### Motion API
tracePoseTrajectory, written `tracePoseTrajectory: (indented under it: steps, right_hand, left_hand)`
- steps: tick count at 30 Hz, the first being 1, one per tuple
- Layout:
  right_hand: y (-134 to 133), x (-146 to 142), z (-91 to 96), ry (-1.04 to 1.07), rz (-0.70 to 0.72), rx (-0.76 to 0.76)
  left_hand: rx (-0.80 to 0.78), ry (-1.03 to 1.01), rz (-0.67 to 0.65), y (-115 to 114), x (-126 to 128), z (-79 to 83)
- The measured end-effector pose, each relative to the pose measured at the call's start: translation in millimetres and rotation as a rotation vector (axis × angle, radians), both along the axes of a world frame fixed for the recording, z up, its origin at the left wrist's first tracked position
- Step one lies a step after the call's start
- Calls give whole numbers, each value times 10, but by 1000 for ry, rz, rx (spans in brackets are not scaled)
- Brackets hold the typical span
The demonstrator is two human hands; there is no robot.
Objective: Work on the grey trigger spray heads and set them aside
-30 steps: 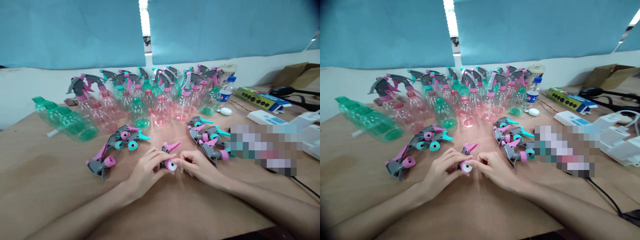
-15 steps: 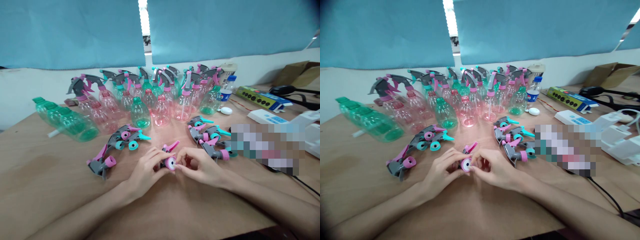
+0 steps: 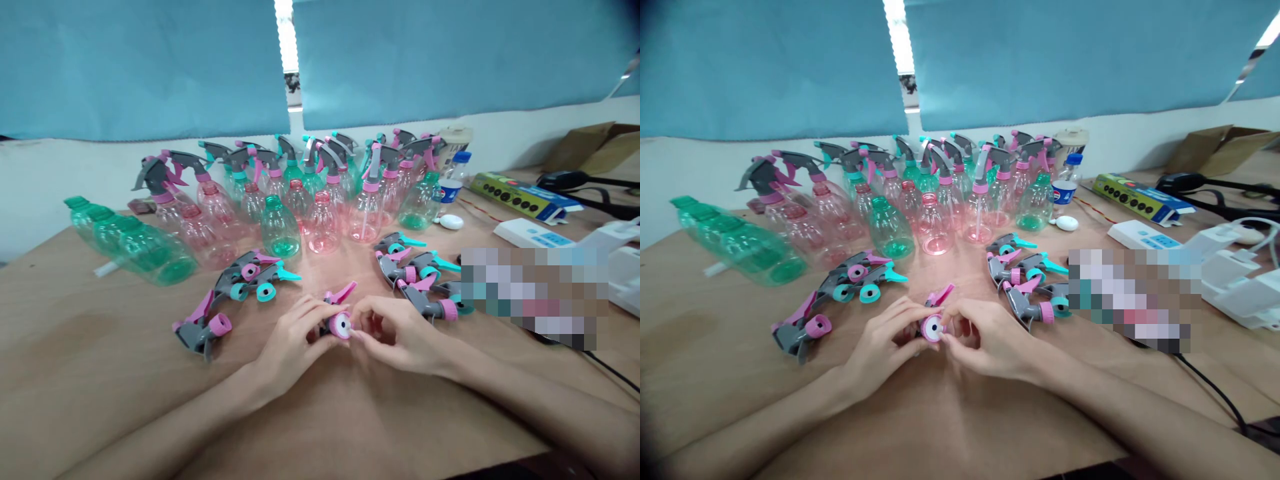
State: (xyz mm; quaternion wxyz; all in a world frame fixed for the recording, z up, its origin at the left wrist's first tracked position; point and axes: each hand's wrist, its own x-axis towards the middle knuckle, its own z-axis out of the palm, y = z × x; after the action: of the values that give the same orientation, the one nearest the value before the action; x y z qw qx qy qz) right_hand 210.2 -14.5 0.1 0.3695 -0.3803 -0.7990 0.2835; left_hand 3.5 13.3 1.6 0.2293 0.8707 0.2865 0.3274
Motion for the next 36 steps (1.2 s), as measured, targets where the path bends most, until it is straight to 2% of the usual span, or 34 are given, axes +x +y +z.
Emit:
tracePoseTrajectory:
  steps: [7,17,29,36]
  right_hand:
    - [26,-1,19,-6,15,-8]
    - [-21,-60,-44,-83,-107,-38]
    - [-5,-7,-85,-100,-143,192]
    - [12,3,-47,-93,-117,121]
  left_hand:
    - [23,12,-3,1,3,0]
    - [48,26,-16,-1,6,-25]
    - [-10,62,44,12,-13,-54]
    - [1,58,36,10,-25,-50]
